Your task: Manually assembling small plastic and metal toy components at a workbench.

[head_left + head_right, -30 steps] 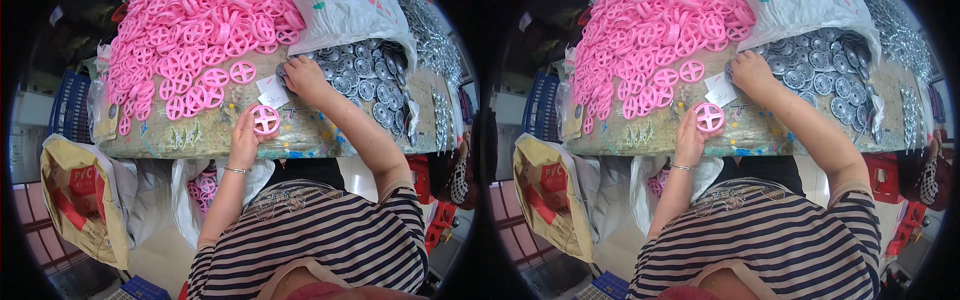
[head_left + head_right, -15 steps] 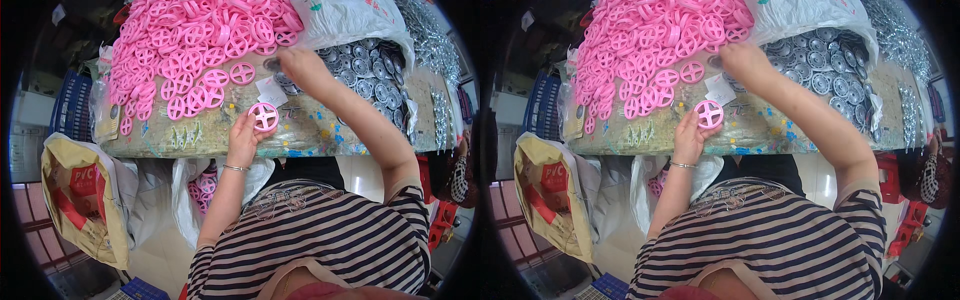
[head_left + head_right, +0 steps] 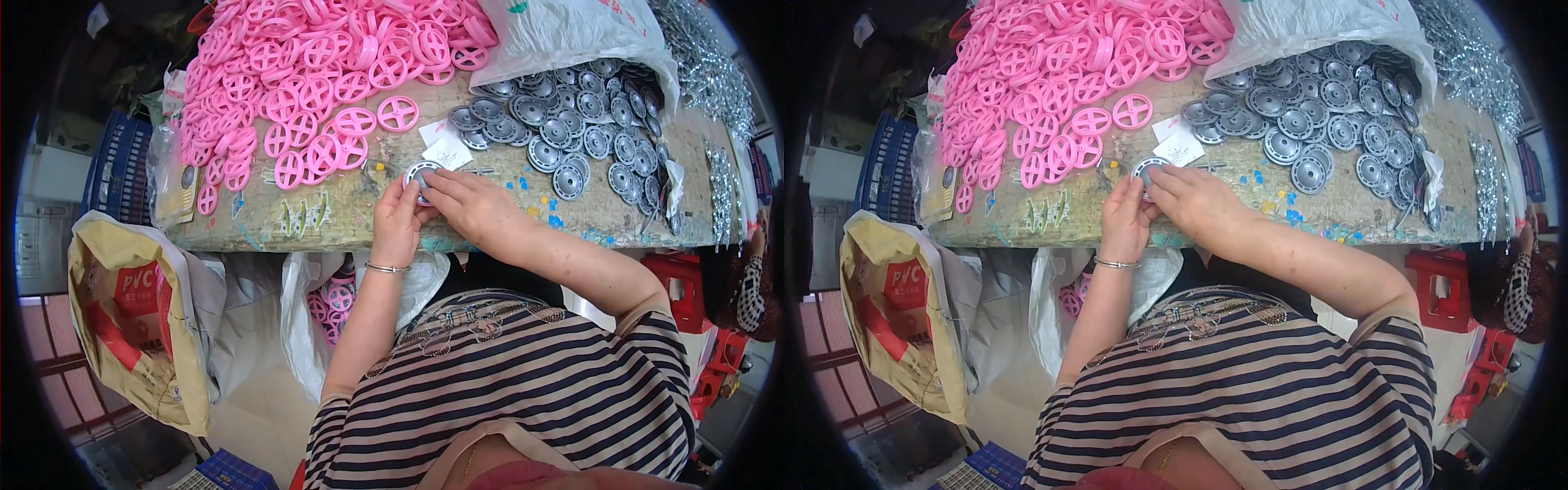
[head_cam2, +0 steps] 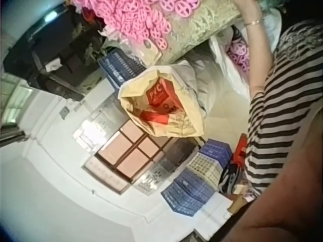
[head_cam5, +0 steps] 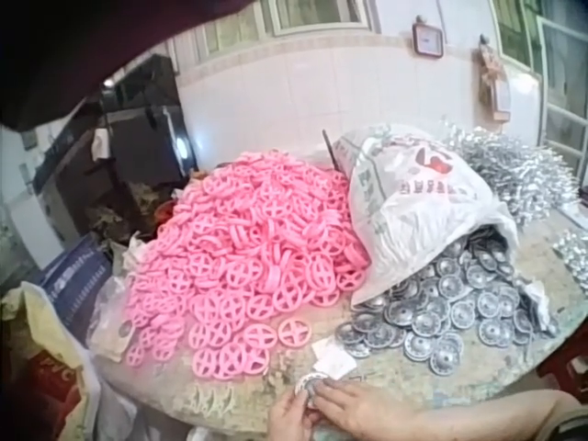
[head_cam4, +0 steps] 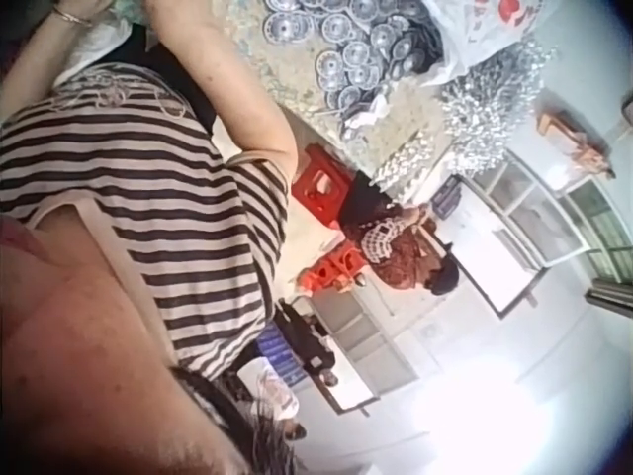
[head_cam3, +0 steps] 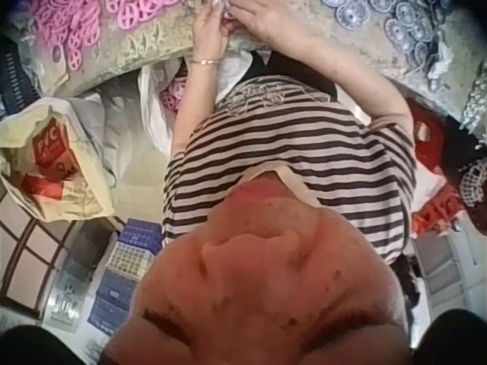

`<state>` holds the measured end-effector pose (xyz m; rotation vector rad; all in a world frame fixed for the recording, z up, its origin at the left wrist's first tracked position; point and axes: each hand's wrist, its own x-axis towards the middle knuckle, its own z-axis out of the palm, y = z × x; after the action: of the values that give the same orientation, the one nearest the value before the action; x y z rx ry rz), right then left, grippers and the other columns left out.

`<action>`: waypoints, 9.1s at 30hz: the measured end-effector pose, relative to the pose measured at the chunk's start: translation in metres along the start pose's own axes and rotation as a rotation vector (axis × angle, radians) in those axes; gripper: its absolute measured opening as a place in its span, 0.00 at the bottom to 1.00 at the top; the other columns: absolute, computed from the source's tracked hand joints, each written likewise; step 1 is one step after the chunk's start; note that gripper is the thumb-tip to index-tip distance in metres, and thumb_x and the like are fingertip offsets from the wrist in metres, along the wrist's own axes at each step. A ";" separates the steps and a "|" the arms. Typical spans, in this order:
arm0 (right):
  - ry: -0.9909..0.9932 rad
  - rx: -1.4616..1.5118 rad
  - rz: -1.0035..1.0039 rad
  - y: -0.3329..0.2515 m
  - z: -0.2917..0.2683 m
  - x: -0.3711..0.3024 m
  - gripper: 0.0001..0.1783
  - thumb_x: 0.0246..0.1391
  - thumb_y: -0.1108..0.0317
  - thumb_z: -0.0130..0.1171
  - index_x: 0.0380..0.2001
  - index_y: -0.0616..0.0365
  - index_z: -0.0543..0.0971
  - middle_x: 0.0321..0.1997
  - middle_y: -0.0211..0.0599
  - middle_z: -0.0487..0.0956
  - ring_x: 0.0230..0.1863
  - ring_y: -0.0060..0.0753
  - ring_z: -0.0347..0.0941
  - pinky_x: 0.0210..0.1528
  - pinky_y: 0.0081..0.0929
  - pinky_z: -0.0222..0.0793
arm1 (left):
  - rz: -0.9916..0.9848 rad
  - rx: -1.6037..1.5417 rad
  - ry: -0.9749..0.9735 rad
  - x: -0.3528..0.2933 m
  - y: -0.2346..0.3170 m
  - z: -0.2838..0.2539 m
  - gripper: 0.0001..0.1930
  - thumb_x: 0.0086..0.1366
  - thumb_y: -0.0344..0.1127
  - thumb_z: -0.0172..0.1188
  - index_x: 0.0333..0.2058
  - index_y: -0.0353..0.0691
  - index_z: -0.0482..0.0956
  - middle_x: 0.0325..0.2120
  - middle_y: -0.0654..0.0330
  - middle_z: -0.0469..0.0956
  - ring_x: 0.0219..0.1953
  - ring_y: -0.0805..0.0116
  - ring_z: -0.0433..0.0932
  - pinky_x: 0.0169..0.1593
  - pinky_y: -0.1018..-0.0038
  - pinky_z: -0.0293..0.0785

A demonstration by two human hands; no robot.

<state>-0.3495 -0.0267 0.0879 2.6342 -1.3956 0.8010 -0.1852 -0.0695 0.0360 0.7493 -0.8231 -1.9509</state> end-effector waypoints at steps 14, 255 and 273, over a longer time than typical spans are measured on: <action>-0.131 0.988 0.797 0.018 0.011 0.002 0.13 0.56 0.70 0.57 0.44 0.63 0.75 0.35 0.32 0.77 0.38 0.19 0.71 0.42 0.20 0.69 | 0.097 0.111 -0.061 -0.005 -0.004 0.007 0.18 0.69 0.28 0.49 0.56 0.33 0.66 0.47 0.59 0.72 0.46 0.72 0.75 0.47 0.73 0.78; -0.106 0.977 0.810 0.014 0.034 0.024 0.18 0.50 0.64 0.63 0.42 0.63 0.77 0.33 0.43 0.80 0.35 0.29 0.76 0.39 0.27 0.71 | 0.085 0.184 -0.028 -0.013 0.015 -0.005 0.19 0.68 0.24 0.47 0.57 0.33 0.65 0.50 0.55 0.71 0.49 0.65 0.75 0.50 0.65 0.79; 0.104 0.113 0.361 0.047 0.070 0.068 0.25 0.48 0.61 0.63 0.49 0.58 0.73 0.47 0.45 0.75 0.43 0.52 0.71 0.46 0.43 0.69 | 0.296 1.384 0.637 -0.166 0.015 -0.141 0.11 0.68 0.33 0.50 0.36 0.31 0.79 0.32 0.59 0.79 0.35 0.73 0.76 0.43 0.77 0.73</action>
<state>-0.3261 -0.1258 0.0503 2.4056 -1.8757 1.0630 0.0019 0.0338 -0.0063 1.7494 -1.6833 -0.5466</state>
